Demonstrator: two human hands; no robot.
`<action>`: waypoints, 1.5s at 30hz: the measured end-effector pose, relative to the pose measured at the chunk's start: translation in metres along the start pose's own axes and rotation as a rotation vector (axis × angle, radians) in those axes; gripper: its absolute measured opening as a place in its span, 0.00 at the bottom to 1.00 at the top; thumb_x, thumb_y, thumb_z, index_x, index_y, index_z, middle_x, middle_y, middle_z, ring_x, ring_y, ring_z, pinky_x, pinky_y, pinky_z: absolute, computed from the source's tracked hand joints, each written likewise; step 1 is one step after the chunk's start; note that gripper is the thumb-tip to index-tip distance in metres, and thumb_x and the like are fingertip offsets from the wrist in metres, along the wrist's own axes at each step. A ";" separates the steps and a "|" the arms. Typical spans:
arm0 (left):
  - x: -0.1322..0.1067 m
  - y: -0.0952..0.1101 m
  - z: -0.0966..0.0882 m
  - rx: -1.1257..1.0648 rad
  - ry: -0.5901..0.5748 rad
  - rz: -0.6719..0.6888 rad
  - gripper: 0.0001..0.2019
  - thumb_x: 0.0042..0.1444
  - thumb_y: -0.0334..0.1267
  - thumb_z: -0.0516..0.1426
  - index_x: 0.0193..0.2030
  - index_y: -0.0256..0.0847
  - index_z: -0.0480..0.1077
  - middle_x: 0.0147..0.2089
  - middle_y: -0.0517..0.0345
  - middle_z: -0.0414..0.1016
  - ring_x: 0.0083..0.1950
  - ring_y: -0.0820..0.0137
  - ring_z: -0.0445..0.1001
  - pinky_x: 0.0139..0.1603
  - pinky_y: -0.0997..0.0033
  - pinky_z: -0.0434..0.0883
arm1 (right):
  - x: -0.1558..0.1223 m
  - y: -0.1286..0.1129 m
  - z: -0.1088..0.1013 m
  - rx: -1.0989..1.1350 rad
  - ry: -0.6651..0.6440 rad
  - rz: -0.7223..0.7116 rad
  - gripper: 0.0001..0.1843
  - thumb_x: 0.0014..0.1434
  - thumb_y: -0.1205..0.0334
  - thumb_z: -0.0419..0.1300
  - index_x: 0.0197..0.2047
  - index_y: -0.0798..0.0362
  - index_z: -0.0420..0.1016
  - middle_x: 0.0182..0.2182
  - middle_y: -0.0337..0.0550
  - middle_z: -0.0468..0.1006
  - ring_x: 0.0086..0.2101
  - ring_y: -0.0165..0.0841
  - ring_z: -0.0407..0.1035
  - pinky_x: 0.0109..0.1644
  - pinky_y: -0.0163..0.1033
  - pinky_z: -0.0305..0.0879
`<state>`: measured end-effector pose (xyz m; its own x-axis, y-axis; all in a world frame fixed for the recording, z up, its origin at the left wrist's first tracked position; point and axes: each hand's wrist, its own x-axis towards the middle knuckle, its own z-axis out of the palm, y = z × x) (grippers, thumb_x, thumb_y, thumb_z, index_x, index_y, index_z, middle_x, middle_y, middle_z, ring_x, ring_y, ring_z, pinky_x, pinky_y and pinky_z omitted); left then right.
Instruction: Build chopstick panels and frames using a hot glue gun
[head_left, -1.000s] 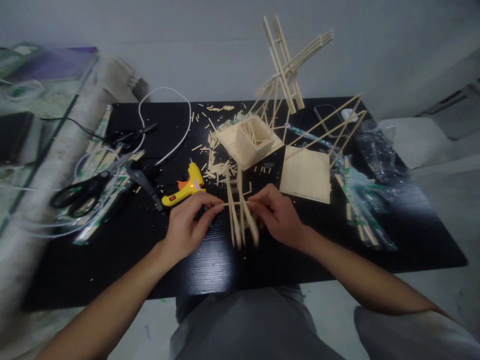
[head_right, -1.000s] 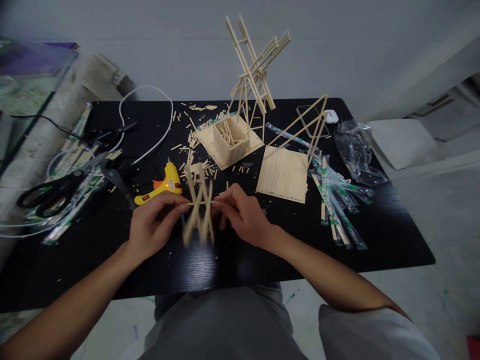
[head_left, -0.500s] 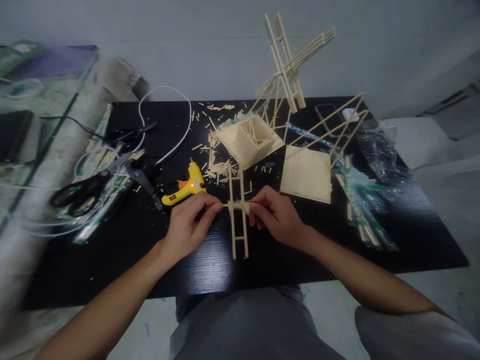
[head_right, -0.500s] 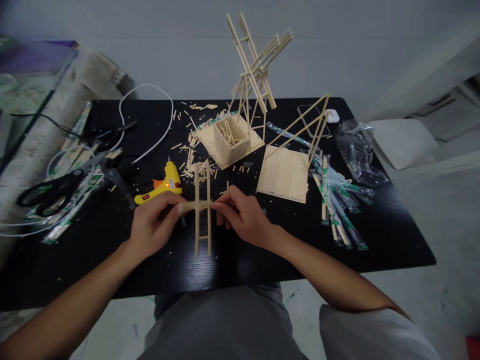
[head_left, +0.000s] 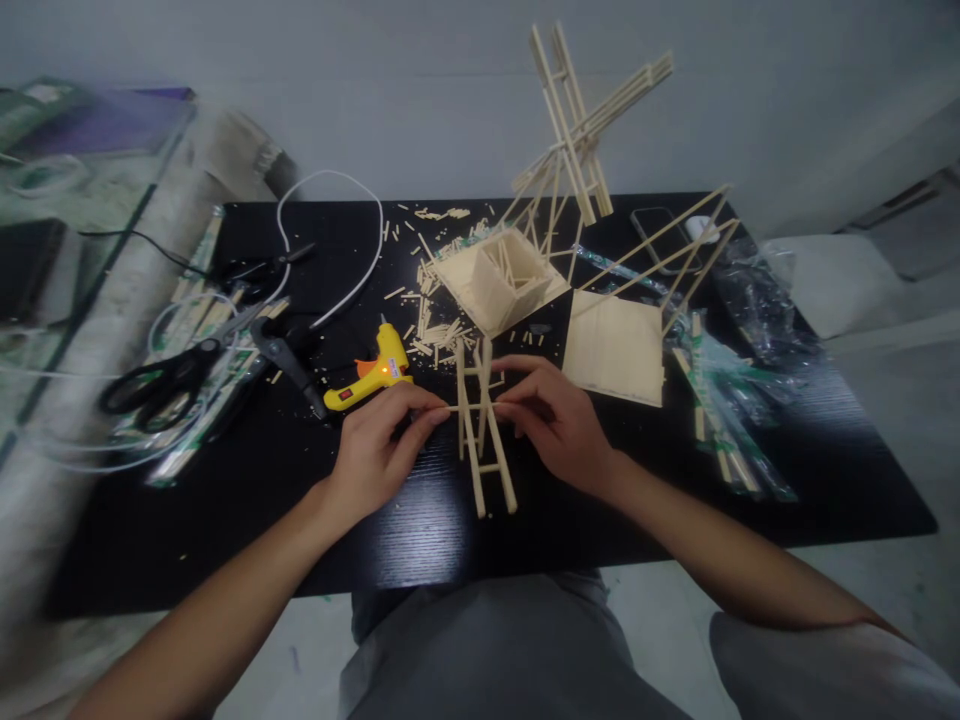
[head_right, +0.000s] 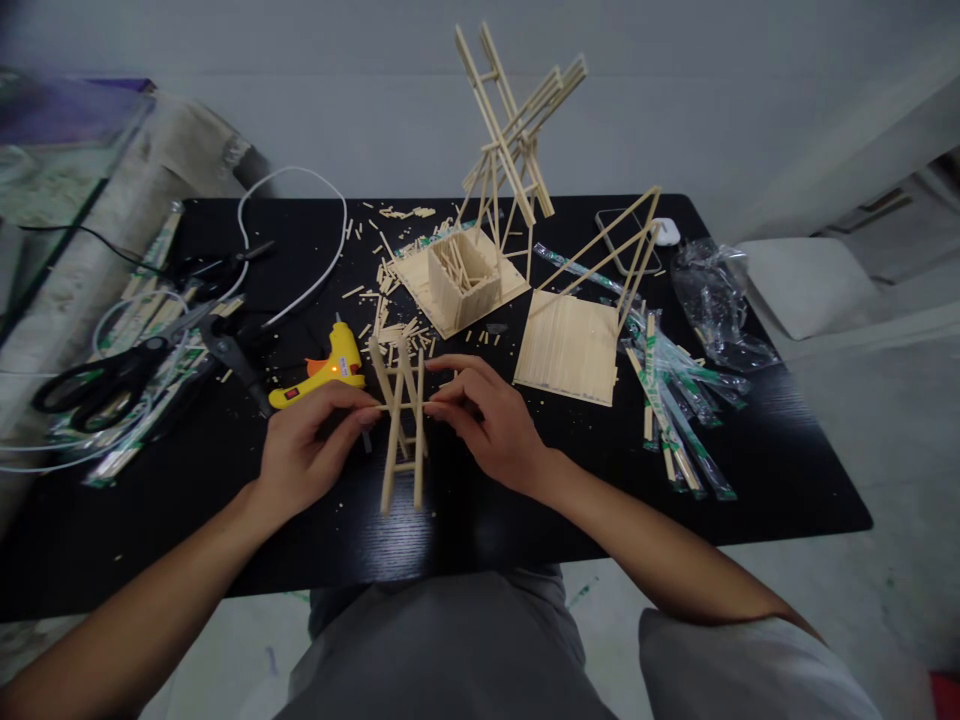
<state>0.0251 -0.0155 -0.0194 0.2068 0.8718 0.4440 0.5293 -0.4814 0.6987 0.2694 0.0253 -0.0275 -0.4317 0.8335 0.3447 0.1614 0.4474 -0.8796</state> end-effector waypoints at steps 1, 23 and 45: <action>0.000 0.000 0.000 0.000 0.000 -0.001 0.02 0.69 0.31 0.60 0.45 0.40 0.75 0.38 0.59 0.80 0.38 0.74 0.78 0.41 0.74 0.74 | 0.000 0.000 0.000 -0.005 -0.018 -0.007 0.06 0.72 0.60 0.62 0.41 0.49 0.75 0.61 0.50 0.77 0.40 0.33 0.79 0.36 0.39 0.75; 0.000 0.001 0.000 0.003 -0.009 0.004 0.03 0.70 0.32 0.58 0.44 0.40 0.75 0.37 0.57 0.80 0.37 0.72 0.78 0.40 0.72 0.75 | -0.001 -0.009 0.000 0.104 -0.153 0.148 0.11 0.76 0.53 0.55 0.40 0.48 0.66 0.16 0.24 0.65 0.16 0.24 0.62 0.23 0.31 0.57; -0.001 0.001 -0.001 -0.006 -0.003 -0.005 0.03 0.70 0.33 0.59 0.44 0.40 0.75 0.38 0.57 0.81 0.38 0.72 0.79 0.41 0.72 0.76 | -0.001 -0.009 0.000 0.087 -0.151 0.153 0.13 0.76 0.51 0.55 0.40 0.48 0.66 0.16 0.24 0.64 0.16 0.24 0.62 0.22 0.31 0.56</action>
<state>0.0251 -0.0167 -0.0183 0.2068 0.8744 0.4390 0.5254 -0.4778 0.7041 0.2686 0.0205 -0.0197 -0.5373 0.8284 0.1579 0.1605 0.2843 -0.9452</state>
